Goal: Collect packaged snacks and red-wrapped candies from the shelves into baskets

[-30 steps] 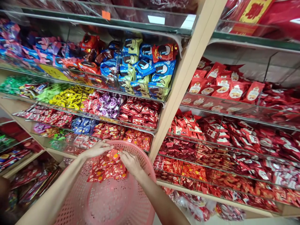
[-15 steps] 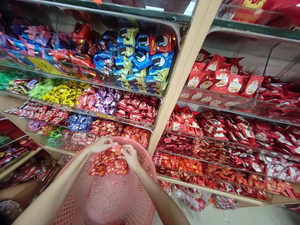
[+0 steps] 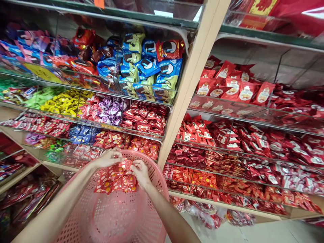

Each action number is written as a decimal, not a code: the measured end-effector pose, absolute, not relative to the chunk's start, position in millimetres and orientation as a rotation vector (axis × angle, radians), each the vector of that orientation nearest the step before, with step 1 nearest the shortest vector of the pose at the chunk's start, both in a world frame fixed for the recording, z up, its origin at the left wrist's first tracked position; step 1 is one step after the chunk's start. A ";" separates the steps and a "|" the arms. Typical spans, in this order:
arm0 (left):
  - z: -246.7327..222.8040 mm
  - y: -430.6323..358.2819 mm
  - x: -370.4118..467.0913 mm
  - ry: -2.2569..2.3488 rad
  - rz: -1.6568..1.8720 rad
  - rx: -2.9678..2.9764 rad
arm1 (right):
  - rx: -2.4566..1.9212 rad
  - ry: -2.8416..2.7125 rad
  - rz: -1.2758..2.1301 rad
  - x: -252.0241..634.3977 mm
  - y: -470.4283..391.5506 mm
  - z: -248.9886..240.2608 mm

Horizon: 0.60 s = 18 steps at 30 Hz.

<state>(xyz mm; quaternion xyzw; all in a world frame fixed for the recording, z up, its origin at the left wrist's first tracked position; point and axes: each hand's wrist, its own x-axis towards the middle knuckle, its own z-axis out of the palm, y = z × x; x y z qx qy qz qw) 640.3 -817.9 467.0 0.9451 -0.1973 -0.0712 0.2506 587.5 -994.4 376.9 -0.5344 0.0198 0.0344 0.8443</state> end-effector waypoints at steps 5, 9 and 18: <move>464.7 -819.0 639.4 -0.487 -0.183 2.586 | -1.165 0.036 0.038 591.4 -999.5 373.0; 465.5 -820.6 639.1 -0.390 -0.221 2.584 | -1.221 0.059 -0.025 595.2 -1008.0 370.9; 471.3 -828.9 640.8 -0.401 -0.223 2.639 | -1.425 -0.041 0.190 582.1 -998.7 358.3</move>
